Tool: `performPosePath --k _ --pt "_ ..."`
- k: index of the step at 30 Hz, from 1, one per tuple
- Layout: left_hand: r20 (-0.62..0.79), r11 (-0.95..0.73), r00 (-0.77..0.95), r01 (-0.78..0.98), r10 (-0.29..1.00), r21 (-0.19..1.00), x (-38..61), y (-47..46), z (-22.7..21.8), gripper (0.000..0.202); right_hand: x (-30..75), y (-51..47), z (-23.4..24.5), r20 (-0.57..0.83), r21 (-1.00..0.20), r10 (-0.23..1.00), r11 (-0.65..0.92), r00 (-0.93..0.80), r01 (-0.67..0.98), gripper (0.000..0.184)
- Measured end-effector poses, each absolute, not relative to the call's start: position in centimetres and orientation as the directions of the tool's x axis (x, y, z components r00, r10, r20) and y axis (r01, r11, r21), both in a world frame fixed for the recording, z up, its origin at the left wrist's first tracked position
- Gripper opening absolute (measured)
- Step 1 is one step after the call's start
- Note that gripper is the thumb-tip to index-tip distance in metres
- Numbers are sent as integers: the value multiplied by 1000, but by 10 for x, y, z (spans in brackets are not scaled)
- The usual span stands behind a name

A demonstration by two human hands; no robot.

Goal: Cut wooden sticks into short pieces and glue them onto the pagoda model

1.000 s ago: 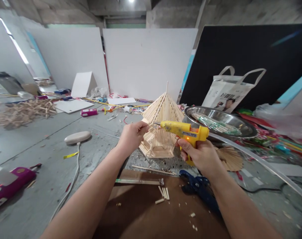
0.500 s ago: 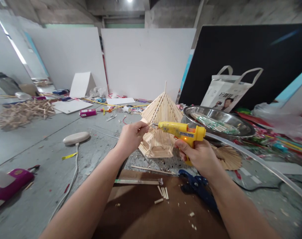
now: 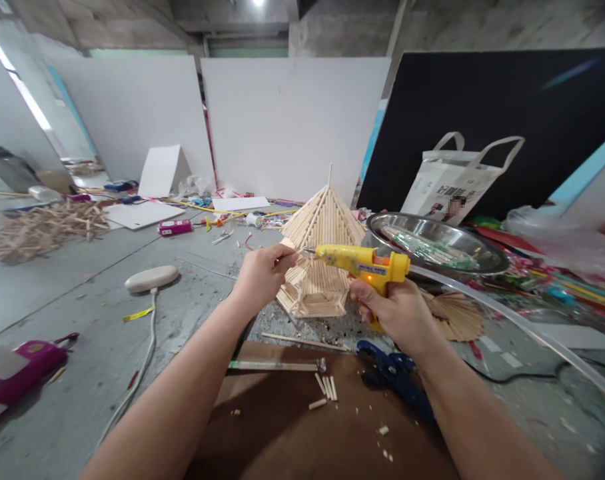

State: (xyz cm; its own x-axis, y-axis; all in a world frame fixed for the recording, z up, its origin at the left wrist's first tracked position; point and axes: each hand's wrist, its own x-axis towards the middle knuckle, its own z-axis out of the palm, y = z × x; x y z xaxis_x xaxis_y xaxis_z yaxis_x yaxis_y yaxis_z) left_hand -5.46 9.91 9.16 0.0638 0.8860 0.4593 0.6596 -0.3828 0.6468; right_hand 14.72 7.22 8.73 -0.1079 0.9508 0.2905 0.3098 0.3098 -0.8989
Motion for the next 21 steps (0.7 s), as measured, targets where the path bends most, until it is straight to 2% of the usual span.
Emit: performPosePath --k 21 --pt "451 -332 14 697 892 636 -56 98 97 25 151 75 83 299 -906 948 317 -107 282 20"
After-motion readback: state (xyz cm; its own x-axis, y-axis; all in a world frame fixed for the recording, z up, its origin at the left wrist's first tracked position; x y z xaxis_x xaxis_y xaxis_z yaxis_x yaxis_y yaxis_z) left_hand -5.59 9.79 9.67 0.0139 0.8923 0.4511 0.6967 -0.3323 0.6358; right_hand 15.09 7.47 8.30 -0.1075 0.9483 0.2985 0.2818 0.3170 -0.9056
